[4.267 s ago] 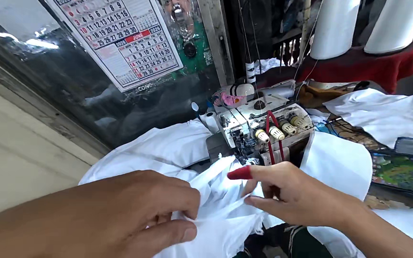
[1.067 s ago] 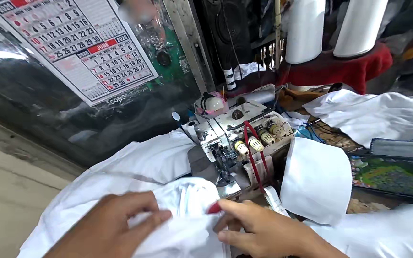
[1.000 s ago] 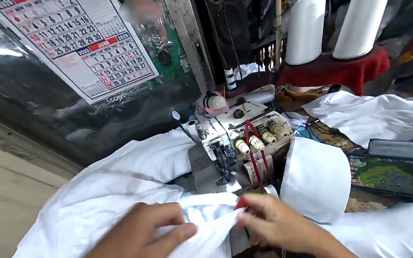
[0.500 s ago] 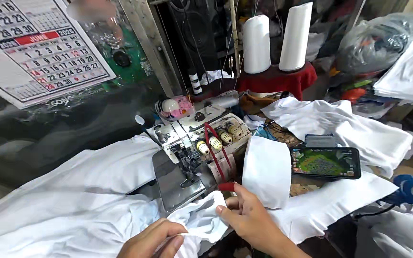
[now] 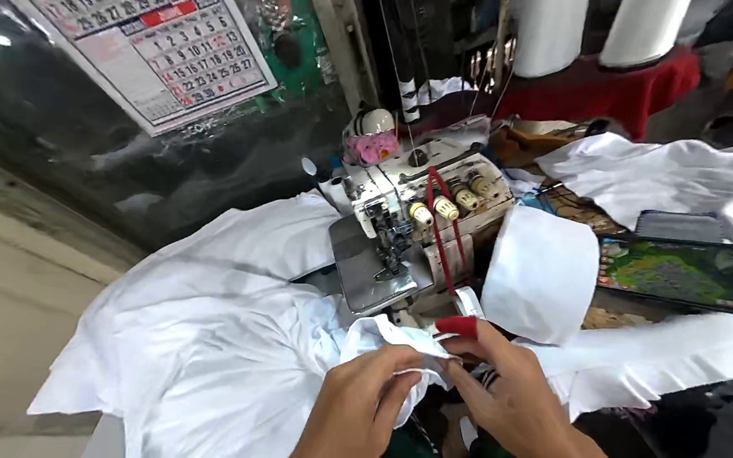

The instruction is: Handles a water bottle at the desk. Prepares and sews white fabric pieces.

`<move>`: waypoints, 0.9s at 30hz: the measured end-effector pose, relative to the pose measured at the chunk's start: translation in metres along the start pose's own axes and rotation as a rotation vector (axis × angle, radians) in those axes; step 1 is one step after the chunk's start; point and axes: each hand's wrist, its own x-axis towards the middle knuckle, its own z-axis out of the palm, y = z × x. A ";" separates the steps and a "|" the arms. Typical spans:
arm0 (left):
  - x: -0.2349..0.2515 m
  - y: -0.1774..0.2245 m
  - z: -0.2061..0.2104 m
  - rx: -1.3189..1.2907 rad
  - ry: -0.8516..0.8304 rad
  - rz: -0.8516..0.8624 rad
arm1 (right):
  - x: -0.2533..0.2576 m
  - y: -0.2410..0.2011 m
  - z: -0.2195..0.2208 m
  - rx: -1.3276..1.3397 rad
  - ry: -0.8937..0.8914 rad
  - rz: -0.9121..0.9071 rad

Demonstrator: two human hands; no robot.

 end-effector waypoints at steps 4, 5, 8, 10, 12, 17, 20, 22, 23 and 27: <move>-0.005 -0.003 0.008 -0.011 0.068 0.034 | -0.005 0.003 -0.004 -0.215 -0.035 -0.161; -0.004 -0.004 0.010 0.007 0.085 0.051 | -0.004 0.003 -0.005 -0.245 -0.040 -0.188; -0.004 -0.011 0.013 0.031 0.107 0.073 | -0.001 0.004 -0.006 -0.296 -0.051 -0.232; -0.005 -0.013 0.014 0.023 0.116 0.078 | 0.002 0.002 -0.007 -0.330 -0.060 -0.268; -0.007 -0.012 0.015 0.017 0.127 0.081 | 0.004 -0.003 -0.009 -0.374 -0.087 -0.292; -0.010 -0.011 0.017 0.027 0.153 0.102 | 0.011 -0.015 -0.014 -0.435 -0.168 -0.313; -0.009 -0.007 0.016 0.060 0.169 0.083 | 0.015 -0.021 -0.016 -0.455 -0.201 -0.319; -0.008 -0.005 0.015 0.096 0.177 0.060 | 0.017 -0.022 -0.017 -0.444 -0.211 -0.296; -0.007 -0.003 0.014 0.112 0.181 0.047 | 0.017 -0.021 -0.017 -0.423 -0.204 -0.270; -0.001 0.000 0.003 0.133 0.177 -0.001 | 0.006 -0.021 -0.027 -0.267 -0.214 -0.187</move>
